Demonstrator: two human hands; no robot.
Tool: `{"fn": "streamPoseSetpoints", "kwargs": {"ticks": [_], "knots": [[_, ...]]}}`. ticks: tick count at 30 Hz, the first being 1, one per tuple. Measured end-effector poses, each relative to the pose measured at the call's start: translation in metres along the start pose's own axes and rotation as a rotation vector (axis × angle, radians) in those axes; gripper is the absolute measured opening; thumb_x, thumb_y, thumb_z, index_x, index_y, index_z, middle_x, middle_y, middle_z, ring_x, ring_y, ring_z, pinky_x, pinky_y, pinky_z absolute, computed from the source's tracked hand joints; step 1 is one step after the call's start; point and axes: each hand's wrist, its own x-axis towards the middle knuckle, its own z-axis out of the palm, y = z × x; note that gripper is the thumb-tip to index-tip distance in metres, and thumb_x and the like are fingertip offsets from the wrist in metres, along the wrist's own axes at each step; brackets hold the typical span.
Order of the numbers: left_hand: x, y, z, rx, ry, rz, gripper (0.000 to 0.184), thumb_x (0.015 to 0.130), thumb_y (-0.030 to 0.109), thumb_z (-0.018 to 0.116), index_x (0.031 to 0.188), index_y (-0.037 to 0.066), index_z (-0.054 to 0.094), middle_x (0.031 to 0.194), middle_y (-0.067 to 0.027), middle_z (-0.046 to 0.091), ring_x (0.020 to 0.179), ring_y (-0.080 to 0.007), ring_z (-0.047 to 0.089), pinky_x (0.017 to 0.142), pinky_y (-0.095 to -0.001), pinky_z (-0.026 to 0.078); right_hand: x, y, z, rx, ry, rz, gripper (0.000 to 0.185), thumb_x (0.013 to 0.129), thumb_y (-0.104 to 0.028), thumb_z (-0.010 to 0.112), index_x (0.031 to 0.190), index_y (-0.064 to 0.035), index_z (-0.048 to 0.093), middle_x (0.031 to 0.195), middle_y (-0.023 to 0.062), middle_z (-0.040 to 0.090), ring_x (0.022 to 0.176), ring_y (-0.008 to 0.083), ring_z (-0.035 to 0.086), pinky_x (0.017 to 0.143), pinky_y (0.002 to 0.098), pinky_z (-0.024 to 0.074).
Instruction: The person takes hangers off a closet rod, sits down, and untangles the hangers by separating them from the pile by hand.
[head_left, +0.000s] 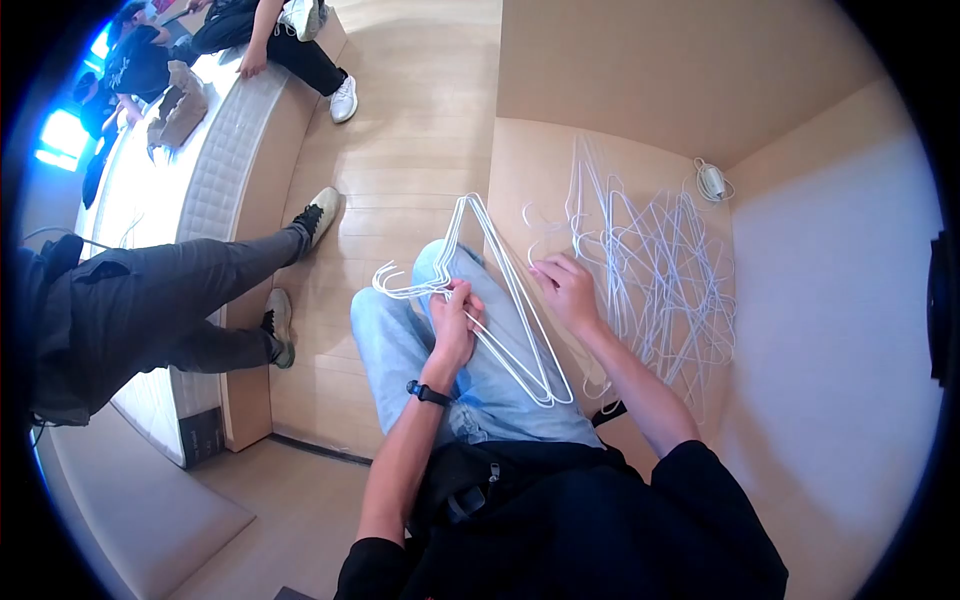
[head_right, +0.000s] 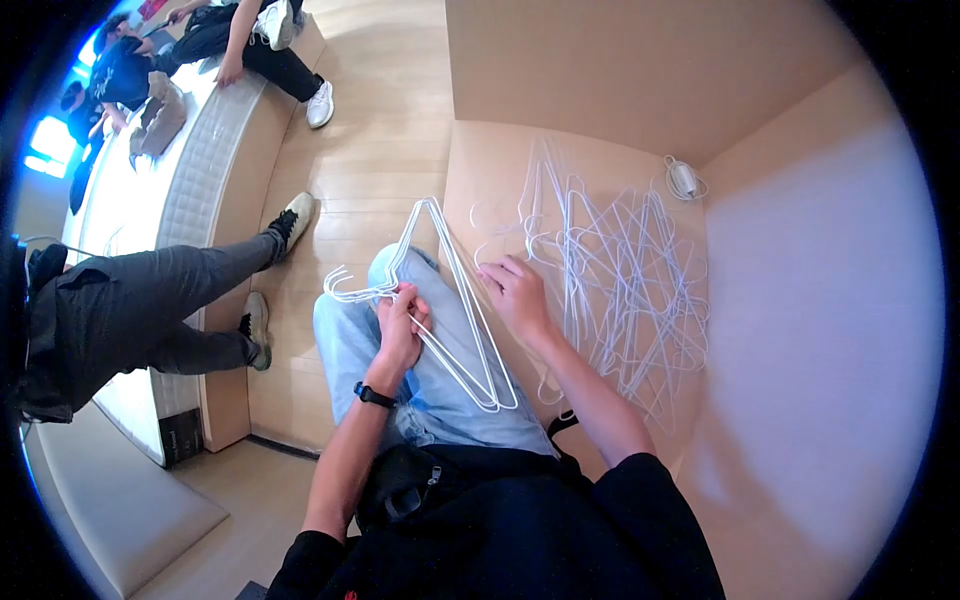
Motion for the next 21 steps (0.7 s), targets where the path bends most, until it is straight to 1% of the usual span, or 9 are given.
{"fn": "streamPoseSetpoints", "kwargs": {"ticks": [7, 9, 10, 11, 12, 14, 15, 17, 21], "knots": [[-0.001, 0.001, 0.001, 0.012, 0.006, 0.005, 0.006, 0.089, 0.01, 0.05, 0.094, 0.01, 0.046, 0.058, -0.0035, 0.052, 0.036, -0.0088, 0.034, 0.034, -0.023, 0.029, -0.002, -0.042, -0.023, 0.164, 0.07, 0.062, 0.006, 0.08, -0.006, 0.066, 0.083, -0.0013, 0.067, 0.074, 0.009, 0.061, 0.06, 0.0204, 0.057, 0.052, 0.0288, 0.0423], [-0.001, 0.001, 0.0, 0.01, 0.003, 0.004, 0.007, 0.089, 0.01, 0.05, 0.095, 0.011, 0.045, 0.058, -0.0035, 0.052, 0.036, -0.0088, 0.034, 0.034, -0.0231, 0.03, -0.004, -0.043, -0.026, 0.207, 0.172, 0.056, 0.008, 0.085, -0.006, 0.061, 0.088, -0.0006, 0.066, 0.077, 0.008, 0.061, 0.058, 0.011, 0.053, 0.055, 0.0226, 0.0425], [-0.001, 0.001, 0.0, 0.008, 0.0, 0.002, 0.008, 0.089, 0.01, 0.049, 0.095, 0.011, 0.045, 0.058, -0.0034, 0.052, 0.036, -0.0087, 0.034, 0.034, -0.0232, 0.03, -0.003, -0.042, -0.028, 0.207, 0.171, 0.058, 0.008, 0.085, -0.006, 0.061, 0.088, -0.0006, 0.066, 0.077, 0.008, 0.061, 0.058, 0.011, 0.053, 0.055, 0.0226, 0.0425], [0.0, 0.0, 0.0, 0.009, 0.002, 0.0, 0.008, 0.089, 0.01, 0.049, 0.095, 0.011, 0.045, 0.058, -0.0034, 0.052, 0.036, -0.0087, 0.034, 0.034, -0.0232, 0.03, -0.001, -0.039, -0.03, 0.343, 0.252, 0.18, 0.009, 0.088, -0.008, 0.059, 0.089, -0.0011, 0.064, 0.078, 0.0073, 0.061, 0.06, 0.01, 0.053, 0.057, 0.0219, 0.0432], [0.0, 0.0, -0.001, 0.014, -0.002, -0.001, 0.008, 0.089, 0.01, 0.049, 0.095, 0.011, 0.045, 0.058, -0.0033, 0.052, 0.036, -0.0087, 0.034, 0.034, -0.0233, 0.03, 0.002, -0.035, -0.033, 0.479, 0.333, 0.304, 0.011, 0.091, -0.011, 0.056, 0.09, -0.0016, 0.062, 0.08, 0.0067, 0.061, 0.062, 0.0089, 0.054, 0.058, 0.0212, 0.0439], [-0.001, 0.001, -0.001, 0.02, -0.004, 0.001, 0.008, 0.089, 0.009, 0.049, 0.096, 0.011, 0.044, 0.058, -0.0033, 0.052, 0.036, -0.0087, 0.034, 0.034, -0.0234, 0.03, 0.007, -0.017, -0.044, 0.49, 0.43, 0.412, 0.013, 0.094, -0.016, 0.052, 0.091, -0.004, 0.057, 0.079, 0.0032, 0.058, 0.064, 0.0066, 0.05, 0.06, 0.0206, 0.0445], [-0.002, 0.001, 0.0, 0.025, 0.002, -0.001, 0.008, 0.089, 0.009, 0.049, 0.095, 0.011, 0.045, 0.058, -0.0032, 0.052, 0.037, -0.0087, 0.034, 0.034, -0.0233, 0.03, 0.01, -0.007, -0.05, 0.492, 0.429, 0.411, 0.013, 0.094, -0.016, 0.052, 0.091, -0.004, 0.057, 0.079, 0.0032, 0.058, 0.064, 0.0066, 0.05, 0.06, 0.0206, 0.0445], [-0.002, 0.003, 0.002, 0.029, 0.008, -0.003, 0.008, 0.089, 0.009, 0.049, 0.095, 0.011, 0.045, 0.058, -0.0032, 0.051, 0.037, -0.0086, 0.034, 0.035, -0.0233, 0.03, 0.015, 0.015, -0.061, 0.687, 0.673, 0.504, 0.014, 0.096, -0.018, 0.05, 0.091, -0.0053, 0.054, 0.078, 0.0021, 0.054, 0.063, 0.0063, 0.046, 0.059, 0.0224, 0.0435], [-0.001, 0.001, 0.0, 0.021, 0.002, -0.006, 0.007, 0.089, 0.009, 0.049, 0.094, 0.011, 0.045, 0.058, -0.0032, 0.051, 0.037, -0.0086, 0.034, 0.035, -0.0234, 0.03, 0.008, 0.062, -0.084, 0.809, 0.814, 0.551, 0.013, 0.097, -0.018, 0.047, 0.093, -0.0067, 0.052, 0.076, 0.0013, 0.051, 0.06, 0.0068, 0.042, 0.059, 0.0244, 0.0426]]}}
